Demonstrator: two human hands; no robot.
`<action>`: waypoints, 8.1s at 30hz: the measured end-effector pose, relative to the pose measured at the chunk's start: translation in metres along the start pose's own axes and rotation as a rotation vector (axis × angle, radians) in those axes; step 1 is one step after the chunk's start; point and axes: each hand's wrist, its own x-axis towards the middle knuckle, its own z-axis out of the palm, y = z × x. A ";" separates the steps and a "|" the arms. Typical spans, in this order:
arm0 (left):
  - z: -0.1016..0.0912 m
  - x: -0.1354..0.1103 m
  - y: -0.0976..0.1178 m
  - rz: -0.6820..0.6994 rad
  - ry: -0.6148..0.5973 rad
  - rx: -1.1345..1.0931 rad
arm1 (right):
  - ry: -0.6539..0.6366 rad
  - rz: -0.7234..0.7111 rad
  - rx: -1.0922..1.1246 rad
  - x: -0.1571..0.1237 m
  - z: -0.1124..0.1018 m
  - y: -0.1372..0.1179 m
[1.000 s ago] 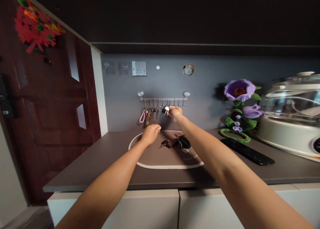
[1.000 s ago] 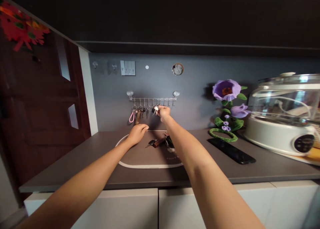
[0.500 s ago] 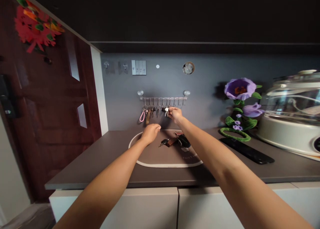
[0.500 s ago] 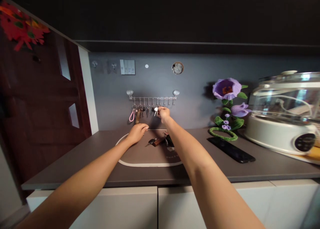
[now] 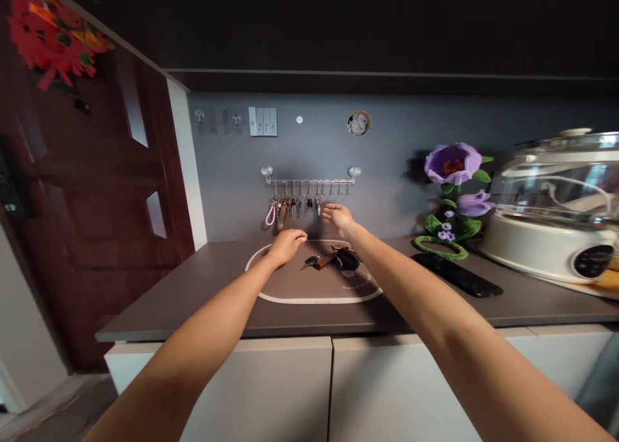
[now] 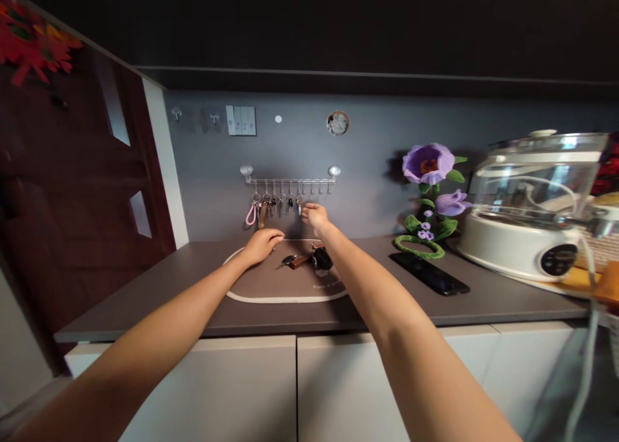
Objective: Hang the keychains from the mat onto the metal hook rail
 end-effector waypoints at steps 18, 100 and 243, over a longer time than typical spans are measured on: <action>0.004 -0.003 0.006 0.096 -0.114 -0.037 | -0.193 -0.189 -0.503 -0.049 -0.030 0.027; -0.012 -0.002 0.010 -0.378 -0.150 -1.111 | -0.317 -0.580 -0.918 -0.073 -0.033 0.022; 0.028 -0.008 0.029 -0.202 -0.230 -0.235 | -0.122 -0.485 -0.890 -0.059 -0.076 0.036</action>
